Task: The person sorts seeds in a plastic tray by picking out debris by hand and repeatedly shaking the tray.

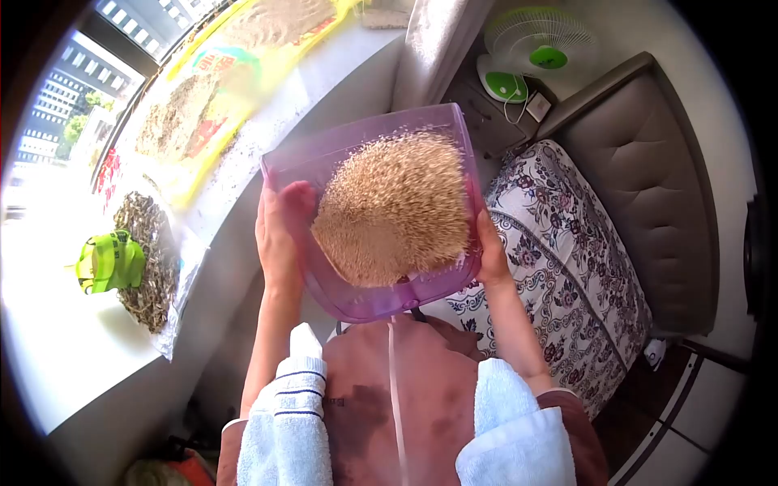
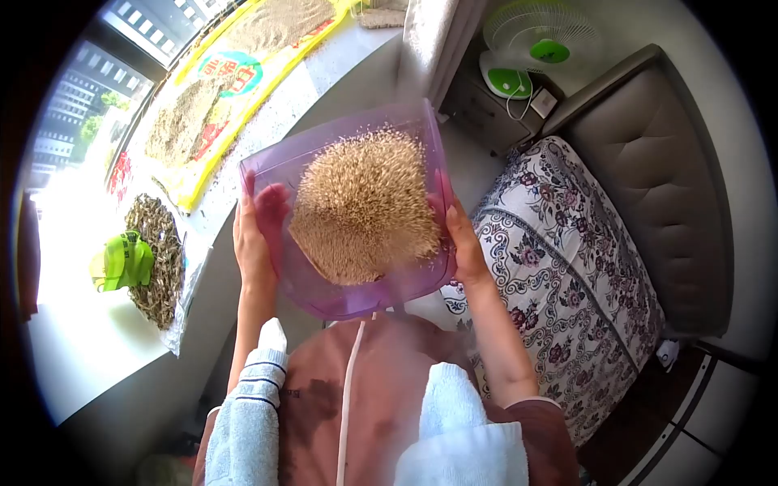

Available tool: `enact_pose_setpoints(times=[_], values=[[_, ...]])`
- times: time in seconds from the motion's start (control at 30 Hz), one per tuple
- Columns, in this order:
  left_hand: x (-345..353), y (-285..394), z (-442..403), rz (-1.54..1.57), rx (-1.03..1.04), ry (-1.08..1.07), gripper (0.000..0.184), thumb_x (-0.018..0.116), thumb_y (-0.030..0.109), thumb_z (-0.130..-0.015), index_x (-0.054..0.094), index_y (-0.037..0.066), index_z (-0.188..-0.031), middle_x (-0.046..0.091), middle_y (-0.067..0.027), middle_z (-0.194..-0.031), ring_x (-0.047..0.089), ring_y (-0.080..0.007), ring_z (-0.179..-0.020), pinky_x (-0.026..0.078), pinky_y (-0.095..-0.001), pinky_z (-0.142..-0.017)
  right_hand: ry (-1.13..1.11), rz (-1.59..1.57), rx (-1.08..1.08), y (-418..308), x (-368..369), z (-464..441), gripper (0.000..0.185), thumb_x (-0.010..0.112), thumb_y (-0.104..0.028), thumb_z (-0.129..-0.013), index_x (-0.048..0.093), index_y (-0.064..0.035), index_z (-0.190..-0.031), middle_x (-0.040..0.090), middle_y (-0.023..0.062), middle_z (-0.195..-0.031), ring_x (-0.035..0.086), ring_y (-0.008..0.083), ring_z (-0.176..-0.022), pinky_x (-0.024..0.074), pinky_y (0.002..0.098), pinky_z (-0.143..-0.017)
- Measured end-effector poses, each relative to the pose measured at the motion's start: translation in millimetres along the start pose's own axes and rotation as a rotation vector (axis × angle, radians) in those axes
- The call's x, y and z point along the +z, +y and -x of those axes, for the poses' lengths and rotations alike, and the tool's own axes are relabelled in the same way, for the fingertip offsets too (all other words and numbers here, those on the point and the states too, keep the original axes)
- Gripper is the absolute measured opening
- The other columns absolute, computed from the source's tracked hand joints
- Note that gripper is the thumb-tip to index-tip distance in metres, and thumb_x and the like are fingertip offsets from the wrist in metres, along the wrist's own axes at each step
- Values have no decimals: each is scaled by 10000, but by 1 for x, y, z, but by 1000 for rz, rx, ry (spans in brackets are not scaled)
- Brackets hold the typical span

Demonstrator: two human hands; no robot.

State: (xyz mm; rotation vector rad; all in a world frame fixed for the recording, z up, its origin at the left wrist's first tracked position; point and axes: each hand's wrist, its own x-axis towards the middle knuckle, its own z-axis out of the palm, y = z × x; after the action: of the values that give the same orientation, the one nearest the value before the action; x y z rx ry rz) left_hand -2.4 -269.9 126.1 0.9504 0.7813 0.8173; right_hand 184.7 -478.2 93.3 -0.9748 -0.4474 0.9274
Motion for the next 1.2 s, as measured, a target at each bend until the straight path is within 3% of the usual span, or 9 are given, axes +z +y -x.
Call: enact_pose_setpoints(times=[0.1, 0.27, 0.43, 0.57, 0.77, 0.93, 1.07, 1.17, 1.2], values=[[-8, -17, 0, -25, -51, -2, 469, 351, 306, -971, 313, 63, -1370, 584, -114, -1051, 561, -185, -963, 435, -312, -863, 67, -1, 36, 11, -2, 13, 548, 395, -309, -958, 234, -36, -1404, 310, 66, -1418, 308, 164, -1284, 242, 296, -1057], [-14, -26, -7, 170, -157, 23, 443, 369, 318, -962, 351, 88, -1341, 579, -134, -1054, 551, -220, -985, 422, -355, -910, -10, 145, 80, -37, 25, 0, 544, 402, -309, -955, 256, -24, -1395, 299, 76, -1425, 292, 171, -1296, 217, 282, -1063], [11, 22, 9, 356, -5, 65, 455, 325, 303, -969, 325, 87, -1370, 568, -146, -1061, 545, -250, -970, 420, -389, -921, -165, 488, -210, -96, 70, 6, 541, 398, -279, -954, 245, -9, -1397, 301, 97, -1424, 272, 180, -1310, 170, 297, -1076], [-1, -13, -3, -30, -16, 11, 465, 357, 289, -968, 319, 61, -1371, 586, -134, -1024, 556, -203, -929, 436, -323, -855, 26, 31, 45, -10, 3, 13, 581, 396, -308, -951, 192, -22, -1413, 229, 78, -1464, 204, 190, -1349, 135, 308, -1094], [-18, -40, -7, 37, -113, 2, 454, 372, 315, -964, 351, 61, -1340, 590, -125, -1029, 569, -201, -944, 445, -320, -853, 34, 208, 23, 11, -7, 15, 555, 391, -307, -955, 219, -43, -1412, 183, 74, -1480, 149, 178, -1363, 108, 302, -1098], [-9, -32, -20, 45, -166, 75, 462, 399, 317, -957, 360, 44, -1328, 588, -134, -1034, 570, -197, -939, 446, -315, -854, 61, 184, 166, 16, -12, -4, 670, 540, -216, -847, 222, -53, -1414, 236, 99, -1458, 171, 194, -1358, 118, 300, -1098], [19, -21, -13, -34, -105, 36, 473, 395, 335, -955, 362, 43, -1326, 582, -148, -1061, 564, -202, -954, 442, -319, -861, 18, -281, 280, 12, -24, -13, 763, 546, -79, -697, 257, -49, -1403, 311, 116, -1414, 299, 216, -1303, 215, 317, -1078], [-28, -39, -28, 162, -206, 71, 506, 365, 390, -953, 367, 47, -1326, 576, -163, -1087, 558, -224, -964, 434, -347, -876, 65, 172, 124, 29, 1, -12, 750, 551, -69, -684, 292, -36, -1387, 337, 122, -1389, 349, 231, -1266, 282, 329, -1049], [-45, -39, -31, 117, -358, 150, 531, 352, 426, -947, 400, 26, -1293, 574, -170, -1093, 558, -244, -956, 425, -366, -885, 79, 250, 220, 30, 21, -9, 813, 569, -104, -657, 256, -104, -1408, 376, 115, -1341, 373, 243, -1238, 314, 338, -1033]])
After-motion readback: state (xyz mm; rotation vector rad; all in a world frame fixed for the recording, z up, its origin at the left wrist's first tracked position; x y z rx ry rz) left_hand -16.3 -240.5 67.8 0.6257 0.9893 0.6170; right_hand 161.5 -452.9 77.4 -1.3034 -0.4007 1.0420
